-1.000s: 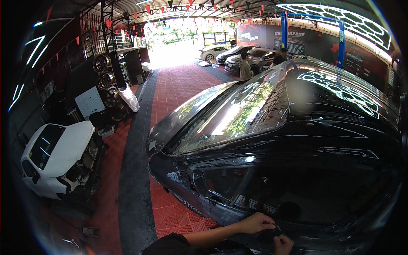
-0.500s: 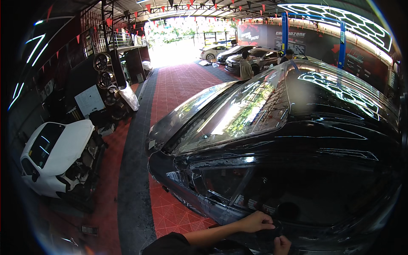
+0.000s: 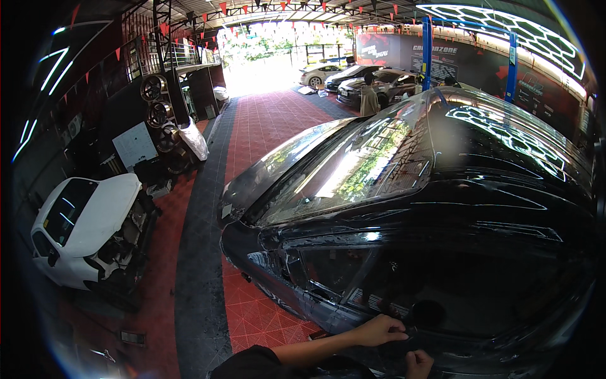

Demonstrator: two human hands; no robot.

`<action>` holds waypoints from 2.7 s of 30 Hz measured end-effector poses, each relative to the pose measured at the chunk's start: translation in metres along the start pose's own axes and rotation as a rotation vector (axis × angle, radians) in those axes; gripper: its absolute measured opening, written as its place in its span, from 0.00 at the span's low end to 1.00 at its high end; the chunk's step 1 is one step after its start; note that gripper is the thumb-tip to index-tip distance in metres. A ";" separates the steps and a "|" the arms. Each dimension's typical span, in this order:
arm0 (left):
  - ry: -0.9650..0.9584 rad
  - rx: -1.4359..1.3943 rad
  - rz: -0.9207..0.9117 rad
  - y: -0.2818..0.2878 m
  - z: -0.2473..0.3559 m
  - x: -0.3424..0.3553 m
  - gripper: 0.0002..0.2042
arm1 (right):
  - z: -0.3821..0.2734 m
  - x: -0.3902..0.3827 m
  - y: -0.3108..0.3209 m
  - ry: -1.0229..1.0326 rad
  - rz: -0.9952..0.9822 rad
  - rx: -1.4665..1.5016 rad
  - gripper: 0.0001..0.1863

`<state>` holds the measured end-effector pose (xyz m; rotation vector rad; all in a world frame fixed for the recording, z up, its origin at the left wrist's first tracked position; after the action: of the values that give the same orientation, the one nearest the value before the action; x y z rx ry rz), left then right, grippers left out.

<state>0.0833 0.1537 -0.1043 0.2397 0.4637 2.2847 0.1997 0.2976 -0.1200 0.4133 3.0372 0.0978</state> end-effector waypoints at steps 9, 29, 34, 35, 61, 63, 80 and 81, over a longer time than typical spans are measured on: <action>0.020 -0.090 -0.013 0.001 -0.005 0.001 0.16 | 0.002 0.002 -0.004 -0.011 -0.023 0.000 0.15; 0.002 -0.071 0.017 0.009 0.010 -0.001 0.15 | 0.026 0.009 0.001 -0.044 0.023 0.109 0.10; 0.033 -0.098 0.048 0.012 0.002 -0.002 0.15 | 0.008 0.009 -0.005 0.023 -0.046 0.068 0.12; 0.039 -0.108 0.051 0.013 0.003 -0.002 0.15 | 0.007 0.008 -0.007 0.016 -0.057 0.078 0.13; 0.006 -0.060 0.054 0.006 -0.013 -0.001 0.16 | 0.027 0.012 -0.004 0.023 -0.027 0.081 0.10; 0.030 -0.049 0.033 0.005 -0.016 0.000 0.16 | 0.025 0.012 -0.005 0.023 -0.026 0.108 0.09; 0.100 -0.046 -0.033 0.004 -0.013 0.000 0.17 | 0.020 0.013 -0.006 0.019 -0.069 -0.026 0.14; 0.099 -0.046 -0.033 0.004 -0.014 0.001 0.17 | 0.022 0.013 -0.007 0.019 -0.068 -0.026 0.14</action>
<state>0.0761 0.1486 -0.1152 0.0957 0.4616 2.2790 0.1875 0.2957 -0.1428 0.3083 3.0616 0.1374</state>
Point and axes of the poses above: each hand's wrist, its own x-axis towards the middle knuckle, its own y-axis out of the back of the hand, z = x × y, the point moved 9 cm from there along x, towards the middle knuckle, and after that the axes turned 5 degrees about x, right-handed, at the moved point
